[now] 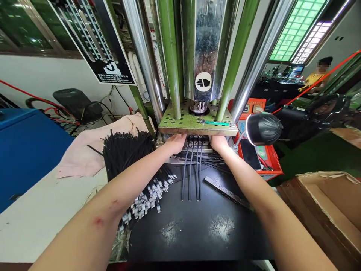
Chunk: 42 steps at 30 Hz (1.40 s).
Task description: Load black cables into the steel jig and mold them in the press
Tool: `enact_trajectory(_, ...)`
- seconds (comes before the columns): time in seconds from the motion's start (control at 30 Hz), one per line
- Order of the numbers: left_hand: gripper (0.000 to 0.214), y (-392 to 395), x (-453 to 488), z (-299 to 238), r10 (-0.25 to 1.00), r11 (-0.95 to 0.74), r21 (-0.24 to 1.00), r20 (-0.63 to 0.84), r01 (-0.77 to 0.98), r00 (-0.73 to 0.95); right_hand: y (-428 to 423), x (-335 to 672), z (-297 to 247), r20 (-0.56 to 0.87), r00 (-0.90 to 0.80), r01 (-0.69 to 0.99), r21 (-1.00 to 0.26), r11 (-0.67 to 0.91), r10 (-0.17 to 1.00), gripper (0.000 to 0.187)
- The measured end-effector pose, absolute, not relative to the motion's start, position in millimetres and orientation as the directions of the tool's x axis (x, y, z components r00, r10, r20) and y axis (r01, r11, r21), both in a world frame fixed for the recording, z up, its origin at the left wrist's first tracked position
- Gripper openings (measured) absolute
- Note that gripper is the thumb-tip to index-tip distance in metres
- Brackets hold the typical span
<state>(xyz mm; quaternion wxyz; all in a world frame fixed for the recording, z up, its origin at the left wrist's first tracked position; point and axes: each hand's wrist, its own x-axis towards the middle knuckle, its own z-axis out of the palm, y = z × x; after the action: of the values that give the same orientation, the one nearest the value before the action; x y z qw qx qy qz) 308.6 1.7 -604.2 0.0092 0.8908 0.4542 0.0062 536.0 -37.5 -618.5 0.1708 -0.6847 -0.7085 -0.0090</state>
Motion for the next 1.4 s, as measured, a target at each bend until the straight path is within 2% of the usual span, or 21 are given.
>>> enact_trajectory(0.07,0.062,-11,317,-604,0.777,-0.627,0.001,0.063,0.779,0.626,-50,520,-615,0.256,-0.074,0.98,-0.159,0.117,0.964,0.046)
enact_trajectory(0.17,0.054,-26,328,-608,0.74,-0.668,-0.003,0.112,0.744,0.664,-68,501,-616,0.256,-0.181,0.977,-0.067,0.204,0.95,0.048)
enact_trajectory(0.27,0.053,-31,331,-615,0.756,-0.649,0.012,0.124,0.761,0.642,-79,496,-621,0.241,-0.264,0.964,0.09,0.249,0.934,0.051)
enact_trajectory(0.33,0.054,-28,331,-618,0.77,-0.635,0.032,0.106,0.772,0.63,-79,497,-621,0.219,-0.269,0.96,0.138,0.243,0.938,0.052)
enact_trajectory(0.47,0.074,-20,330,-605,0.77,-0.634,0.084,-0.026,0.769,0.638,-72,501,-599,0.096,-0.199,0.98,-0.011,0.201,0.975,0.054)
enact_trajectory(0.53,0.088,-35,323,-588,0.776,-0.619,0.096,-0.081,0.78,0.626,-90,502,-579,0.057,-0.179,0.982,-0.049,0.182,0.982,0.063)
enact_trajectory(0.6,0.089,-75,303,-567,0.763,-0.618,0.19,-0.09,0.763,0.64,-139,504,-560,0.077,-0.217,0.961,-0.159,0.227,0.973,0.067)
enact_trajectory(0.63,0.083,-103,287,-557,0.742,-0.619,0.282,-0.095,0.733,0.664,-175,507,-554,0.094,-0.278,0.917,-0.269,0.294,0.956,0.066)
enact_trajectory(0.67,0.071,-136,267,-550,0.675,-0.628,0.434,-0.107,0.645,0.73,-217,511,-551,0.074,-0.357,0.826,-0.44,0.352,0.931,0.058)
enact_trajectory(0.7,0.061,-171,244,-545,0.569,-0.602,0.583,-0.167,0.546,0.805,-262,516,-553,-0.022,-0.474,0.713,-0.597,0.369,0.88,0.052)
enact_trajectory(0.73,0.05,-206,220,-546,0.43,-0.53,0.698,-0.267,0.481,0.862,-306,522,-561,-0.155,-0.621,0.611,-0.709,0.352,0.768,0.047)
enact_trajectory(0.77,0.04,-237,196,-551,0.294,-0.441,0.767,-0.368,0.466,0.882,-346,529,-574,-0.268,-0.693,0.592,-0.742,0.315,0.67,0.041)
enact_trajectory(0.8,0.032,-264,174,-563,0.26,-0.36,0.78,-0.442,0.511,0.858,-380,535,-592,-0.34,-0.674,0.639,-0.713,0.289,0.656,0.033)
enact_trajectory(0.83,0.032,-285,155,-580,0.319,-0.28,0.745,-0.523,0.606,0.79,-406,540,-614,-0.374,-0.583,0.711,-0.664,0.23,0.721,0.025)
enact_trajectory(0.9,0.048,-309,130,-625,0.597,-0.111,0.592,-0.603,0.798,0.529,-433,545,-666,-0.258,-0.256,0.818,-0.571,0.067,0.931,0.027)
enact_trajectory(0.93,0.054,-314,123,-650,0.707,-0.03,0.559,-0.574,0.829,0.413,-437,545,-691,-0.151,-0.11,0.842,-0.54,0.011,0.982,0.033)
enact_trajectory(1.0,0.058,-314,120,-693,0.804,0.107,0.573,-0.531,0.813,0.269,-434,543,-731,0.056,0.068,0.865,-0.501,-0.031,0.996,0.042)
enact_trajectory(1.07,0.058,-311,123,-719,0.816,0.215,0.625,-0.537,0.75,0.213,-427,541,-753,0.162,0.105,0.88,-0.475,-0.016,0.981,0.042)
enact_trajectory(1.17,0.054,-310,129,-726,0.811,0.33,0.646,-0.567,0.688,0.144,-424,541,-758,0.184,0.085,0.885,-0.466,0.011,0.979,0.039)
enact_trajectory(1.4,0.051,-313,129,-719,0.8,0.336,0.656,-0.578,0.676,0.162,-429,543,-756,0.181,0.088,0.881,-0.472,0.008,0.98,0.037)
